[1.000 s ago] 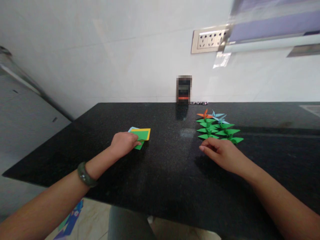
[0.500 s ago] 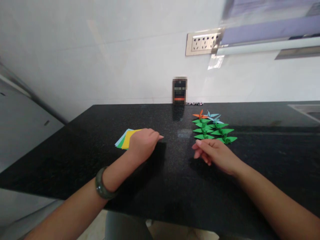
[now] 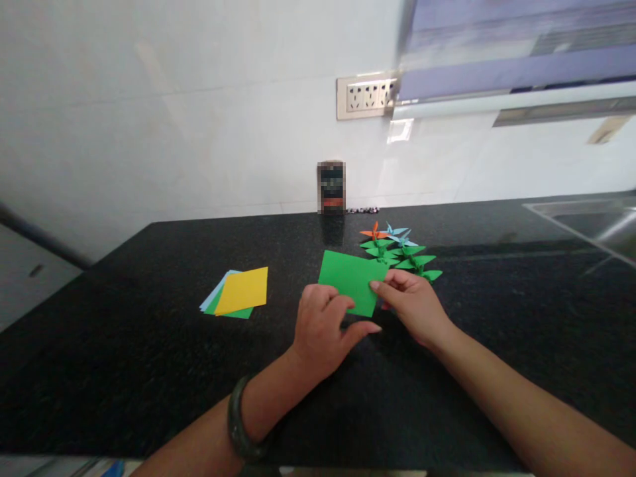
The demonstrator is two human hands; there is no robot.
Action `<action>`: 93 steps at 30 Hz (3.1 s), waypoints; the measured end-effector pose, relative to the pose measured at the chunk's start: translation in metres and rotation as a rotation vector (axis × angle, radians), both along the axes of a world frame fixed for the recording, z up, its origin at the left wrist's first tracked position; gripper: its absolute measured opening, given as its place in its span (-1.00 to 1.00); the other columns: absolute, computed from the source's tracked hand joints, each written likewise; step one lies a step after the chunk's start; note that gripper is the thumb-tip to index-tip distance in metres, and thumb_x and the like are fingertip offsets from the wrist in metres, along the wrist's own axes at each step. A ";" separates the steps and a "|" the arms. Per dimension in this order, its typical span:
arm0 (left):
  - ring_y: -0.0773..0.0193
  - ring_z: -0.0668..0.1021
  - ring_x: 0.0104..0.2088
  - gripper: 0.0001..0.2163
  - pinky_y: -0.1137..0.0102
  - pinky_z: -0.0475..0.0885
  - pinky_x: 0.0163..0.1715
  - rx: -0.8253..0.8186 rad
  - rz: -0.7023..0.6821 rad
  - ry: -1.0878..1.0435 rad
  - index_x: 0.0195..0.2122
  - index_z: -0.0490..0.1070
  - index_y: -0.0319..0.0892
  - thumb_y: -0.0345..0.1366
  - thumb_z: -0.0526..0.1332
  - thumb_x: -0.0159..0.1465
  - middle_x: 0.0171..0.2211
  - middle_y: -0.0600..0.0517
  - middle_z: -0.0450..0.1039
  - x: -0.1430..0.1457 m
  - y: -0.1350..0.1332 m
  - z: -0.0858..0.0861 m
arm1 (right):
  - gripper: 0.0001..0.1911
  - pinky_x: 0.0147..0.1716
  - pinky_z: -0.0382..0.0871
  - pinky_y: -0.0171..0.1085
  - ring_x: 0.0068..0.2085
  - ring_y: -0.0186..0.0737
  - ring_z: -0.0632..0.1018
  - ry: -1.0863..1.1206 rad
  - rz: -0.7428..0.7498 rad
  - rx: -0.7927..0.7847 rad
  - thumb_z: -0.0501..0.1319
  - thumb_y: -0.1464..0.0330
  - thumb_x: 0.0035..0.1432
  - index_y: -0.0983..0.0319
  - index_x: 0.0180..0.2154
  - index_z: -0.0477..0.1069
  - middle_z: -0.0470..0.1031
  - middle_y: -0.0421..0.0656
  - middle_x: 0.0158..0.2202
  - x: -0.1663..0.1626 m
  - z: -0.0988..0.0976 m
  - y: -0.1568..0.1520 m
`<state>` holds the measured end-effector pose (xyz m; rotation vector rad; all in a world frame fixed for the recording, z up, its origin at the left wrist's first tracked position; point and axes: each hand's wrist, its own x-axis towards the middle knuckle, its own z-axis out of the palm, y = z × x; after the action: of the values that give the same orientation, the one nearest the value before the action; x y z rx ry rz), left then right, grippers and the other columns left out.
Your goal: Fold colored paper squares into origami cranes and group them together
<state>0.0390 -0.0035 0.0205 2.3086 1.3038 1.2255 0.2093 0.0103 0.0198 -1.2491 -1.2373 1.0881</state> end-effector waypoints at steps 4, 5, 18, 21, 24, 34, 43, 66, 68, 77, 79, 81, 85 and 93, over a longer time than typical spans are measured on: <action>0.28 0.39 -0.58 -0.41 0.36 0.29 -0.49 -0.886 -0.037 -0.473 -0.50 0.39 -0.23 0.25 -0.08 0.07 -0.66 0.03 0.29 -0.009 0.012 0.007 | -0.92 -0.35 0.37 -0.26 -0.38 -0.26 0.49 -0.236 -0.012 0.334 0.25 0.36 -0.03 0.22 -0.42 0.47 0.51 -0.16 -0.40 0.002 0.002 -0.004; 0.26 0.43 -0.55 -0.32 0.35 0.32 -0.48 -1.119 -0.122 -0.658 -0.38 0.41 -0.25 0.30 -0.18 0.05 -0.60 -0.01 0.37 -0.011 0.016 0.008 | -0.93 -0.27 0.38 -0.23 -0.30 -0.22 0.51 -0.277 0.037 0.422 0.22 0.39 -0.01 0.21 -0.41 0.48 0.53 -0.14 -0.35 0.002 0.003 -0.005; 0.22 0.54 -0.27 -0.75 0.29 0.41 -0.19 -1.213 -0.374 -1.205 -0.14 0.42 -0.22 -0.27 0.17 0.17 -0.19 -0.10 0.49 -0.027 0.026 0.003 | -0.91 -0.22 0.37 -0.23 -0.20 -0.21 0.47 -0.593 0.291 0.596 0.17 0.36 0.07 0.17 -0.37 0.45 0.44 -0.09 -0.21 0.000 0.007 -0.009; 0.20 0.52 -0.22 -0.74 0.28 0.44 -0.22 -1.236 -0.402 -1.169 -0.13 0.43 -0.20 -0.23 0.16 0.18 -0.13 -0.10 0.47 -0.027 0.023 0.004 | -0.85 -0.26 0.35 -0.25 -0.25 -0.23 0.43 -0.570 0.118 0.450 0.16 0.32 0.08 0.20 -0.49 0.39 0.37 -0.11 -0.28 -0.004 0.004 -0.008; 0.14 0.51 -0.20 -0.58 0.27 0.45 -0.25 -1.278 -0.428 -1.145 -0.16 0.46 -0.27 -0.02 0.12 0.16 -0.17 -0.17 0.48 -0.026 0.019 0.005 | -0.80 -0.24 0.32 -0.25 -0.23 -0.23 0.41 -0.513 0.020 0.372 0.23 0.31 0.01 0.23 -0.57 0.31 0.34 -0.13 -0.31 -0.005 -0.002 -0.005; 0.28 0.52 -0.31 -0.76 0.34 0.45 -0.27 -1.148 -0.397 -1.017 -0.25 0.49 -0.23 -0.32 0.32 0.03 -0.29 -0.02 0.51 -0.020 0.015 -0.008 | -0.77 -0.54 0.27 -0.33 -0.49 -0.33 0.35 -0.276 0.049 0.084 0.27 0.24 -0.08 0.22 -0.51 0.26 0.31 -0.24 -0.53 -0.009 -0.003 -0.004; 0.30 0.53 -0.33 -0.78 0.36 0.45 -0.29 -1.187 -0.433 -1.017 -0.24 0.49 -0.25 -0.34 0.30 0.06 -0.31 -0.03 0.51 -0.020 0.016 -0.006 | -0.74 -0.76 -0.01 -0.45 -0.68 -0.52 0.15 0.118 0.128 -0.197 0.29 0.20 -0.10 0.26 -0.50 0.35 0.23 -0.33 -0.62 -0.007 -0.004 -0.002; 0.34 0.49 -0.40 -0.76 0.38 0.43 -0.34 -1.199 -0.384 -0.917 -0.30 0.49 -0.28 -0.24 0.30 0.05 -0.38 -0.01 0.48 -0.019 0.016 -0.006 | -0.65 -0.75 -0.07 -0.43 -0.71 -0.51 0.12 0.005 0.114 -0.172 0.25 0.11 -0.08 0.25 -0.57 0.24 0.13 -0.36 -0.70 -0.006 0.000 -0.002; 0.36 0.47 -0.43 -0.73 0.40 0.41 -0.36 -1.163 -0.341 -0.841 -0.27 0.49 -0.27 -0.24 0.30 0.03 -0.41 0.01 0.48 -0.020 0.018 -0.008 | -0.66 -0.73 -0.07 -0.42 -0.70 -0.50 0.13 -0.052 0.115 -0.143 0.24 0.13 -0.07 0.25 -0.57 0.26 0.14 -0.35 -0.70 -0.005 0.001 -0.002; 0.35 0.43 -0.48 -0.79 0.49 0.29 -0.49 -0.802 -0.183 -0.295 -0.38 0.52 -0.25 -0.21 0.20 0.09 -0.49 0.03 0.48 -0.023 0.022 -0.006 | -0.74 -0.55 0.17 -0.37 -0.55 -0.39 0.29 -0.305 0.247 -0.022 0.19 0.22 0.01 0.28 -0.55 0.36 0.30 -0.25 -0.61 -0.004 -0.002 -0.002; 0.36 0.40 -0.52 -0.78 0.50 0.25 -0.54 -0.775 -0.211 -0.191 -0.40 0.52 -0.24 -0.21 0.16 0.11 -0.54 0.05 0.45 -0.023 0.020 -0.005 | -0.74 -0.54 0.20 -0.37 -0.54 -0.38 0.32 -0.306 0.277 -0.028 0.19 0.21 0.01 0.28 -0.52 0.38 0.34 -0.23 -0.59 -0.005 -0.001 -0.003; 0.39 0.35 -0.56 -0.77 0.51 0.21 -0.58 -0.768 -0.230 -0.117 -0.43 0.51 -0.25 -0.21 0.13 0.13 -0.59 0.07 0.39 -0.023 0.018 -0.004 | -0.75 -0.53 0.22 -0.36 -0.53 -0.37 0.34 -0.298 0.288 -0.034 0.20 0.22 0.00 0.29 -0.52 0.40 0.37 -0.22 -0.59 -0.006 0.000 -0.004; 0.41 0.30 -0.58 -0.75 0.51 0.17 -0.60 -0.775 -0.254 -0.064 -0.46 0.50 -0.26 -0.21 0.12 0.13 -0.63 0.09 0.33 -0.023 0.016 -0.004 | -0.77 -0.52 0.24 -0.36 -0.52 -0.36 0.36 -0.295 0.286 -0.024 0.20 0.24 -0.01 0.29 -0.52 0.41 0.39 -0.21 -0.58 -0.007 0.001 -0.005; 0.44 0.23 -0.63 -0.75 0.52 0.12 -0.64 -0.860 -0.252 -0.129 -0.49 0.46 -0.27 -0.19 0.13 0.11 -0.66 0.12 0.24 -0.023 0.017 -0.007 | -0.75 -0.52 0.23 -0.36 -0.53 -0.37 0.35 -0.253 0.293 -0.047 0.21 0.22 -0.01 0.29 -0.52 0.41 0.38 -0.22 -0.59 -0.007 0.003 -0.005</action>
<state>0.0162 0.0137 0.0132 1.6631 1.1337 0.5464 0.2024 0.0054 0.0223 -1.2975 -1.6349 1.1986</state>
